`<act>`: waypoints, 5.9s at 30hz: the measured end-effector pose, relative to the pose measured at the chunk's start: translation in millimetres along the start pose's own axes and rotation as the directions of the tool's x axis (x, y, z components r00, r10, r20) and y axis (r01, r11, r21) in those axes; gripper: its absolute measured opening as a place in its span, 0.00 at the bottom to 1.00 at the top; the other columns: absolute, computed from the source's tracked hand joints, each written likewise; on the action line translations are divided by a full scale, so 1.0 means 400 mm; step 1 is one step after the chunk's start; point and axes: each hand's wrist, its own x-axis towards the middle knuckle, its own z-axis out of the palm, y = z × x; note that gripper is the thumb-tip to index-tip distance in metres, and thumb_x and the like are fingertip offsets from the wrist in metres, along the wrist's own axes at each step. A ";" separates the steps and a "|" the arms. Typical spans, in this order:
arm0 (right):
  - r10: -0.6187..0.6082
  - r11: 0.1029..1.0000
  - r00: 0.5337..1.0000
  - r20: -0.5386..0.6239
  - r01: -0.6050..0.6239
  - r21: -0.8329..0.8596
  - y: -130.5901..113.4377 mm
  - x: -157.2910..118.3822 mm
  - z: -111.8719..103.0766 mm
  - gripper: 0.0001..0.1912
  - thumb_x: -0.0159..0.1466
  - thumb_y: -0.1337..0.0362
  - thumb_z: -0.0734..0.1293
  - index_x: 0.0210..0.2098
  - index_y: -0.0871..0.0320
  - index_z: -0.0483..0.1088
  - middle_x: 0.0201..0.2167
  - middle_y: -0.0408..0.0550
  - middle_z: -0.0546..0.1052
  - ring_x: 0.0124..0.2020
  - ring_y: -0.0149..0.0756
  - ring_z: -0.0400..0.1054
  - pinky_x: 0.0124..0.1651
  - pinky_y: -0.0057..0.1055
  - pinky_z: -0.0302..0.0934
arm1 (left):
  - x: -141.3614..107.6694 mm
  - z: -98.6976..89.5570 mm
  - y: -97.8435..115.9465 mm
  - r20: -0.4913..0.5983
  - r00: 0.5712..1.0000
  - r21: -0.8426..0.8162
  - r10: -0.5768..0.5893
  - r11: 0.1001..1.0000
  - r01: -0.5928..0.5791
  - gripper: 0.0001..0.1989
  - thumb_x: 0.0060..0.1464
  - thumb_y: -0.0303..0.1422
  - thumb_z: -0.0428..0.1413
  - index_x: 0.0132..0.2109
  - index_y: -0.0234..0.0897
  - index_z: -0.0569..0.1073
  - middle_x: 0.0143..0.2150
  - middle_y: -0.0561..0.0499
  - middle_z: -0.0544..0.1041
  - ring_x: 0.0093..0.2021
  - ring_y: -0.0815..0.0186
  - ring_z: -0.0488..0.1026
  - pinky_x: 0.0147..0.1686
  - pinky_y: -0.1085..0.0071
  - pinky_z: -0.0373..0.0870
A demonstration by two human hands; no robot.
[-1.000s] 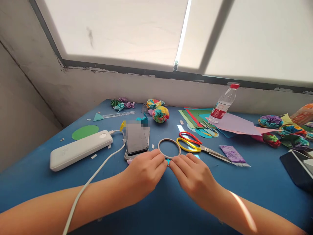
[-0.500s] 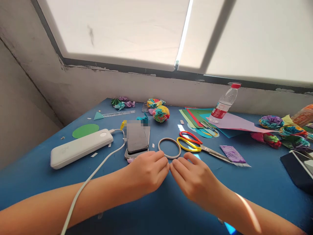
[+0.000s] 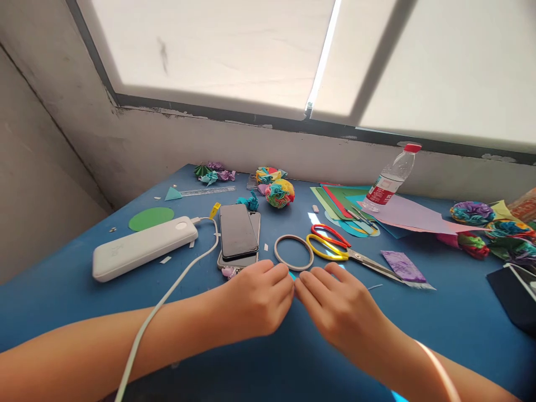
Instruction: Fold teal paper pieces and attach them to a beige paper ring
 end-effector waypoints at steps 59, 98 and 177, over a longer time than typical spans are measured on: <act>0.008 1.000 0.998 -0.059 -0.008 -0.001 0.005 0.010 0.004 0.14 0.62 0.79 0.57 0.27 0.63 0.69 0.22 0.47 0.70 0.25 0.34 0.62 0.31 0.33 0.52 | -0.007 0.005 0.021 -0.053 0.999 0.146 -0.002 0.989 0.010 0.08 0.54 0.20 0.50 0.28 0.27 0.71 0.23 0.46 0.70 0.22 0.66 0.62 0.22 0.68 0.58; -0.007 0.994 0.996 -0.091 -0.003 -0.112 0.002 0.008 0.030 0.12 0.63 0.77 0.57 0.29 0.63 0.69 0.22 0.48 0.69 0.28 0.36 0.62 0.39 0.37 0.56 | -0.002 0.018 -0.002 -0.013 1.000 0.192 0.017 0.981 -0.014 0.10 0.56 0.21 0.50 0.27 0.30 0.68 0.22 0.49 0.66 0.23 0.67 0.61 0.21 0.68 0.54; 0.048 -0.838 0.799 0.599 -0.294 0.460 0.045 0.005 0.021 0.18 0.53 0.71 0.70 0.40 0.54 0.63 0.36 0.41 0.60 0.29 0.22 0.61 0.28 0.21 0.55 | 0.035 -0.041 -0.026 0.737 0.631 -0.665 -0.243 -0.428 0.612 0.08 0.54 0.30 0.55 0.37 0.32 0.77 0.29 0.52 0.71 0.28 0.72 0.63 0.28 0.77 0.63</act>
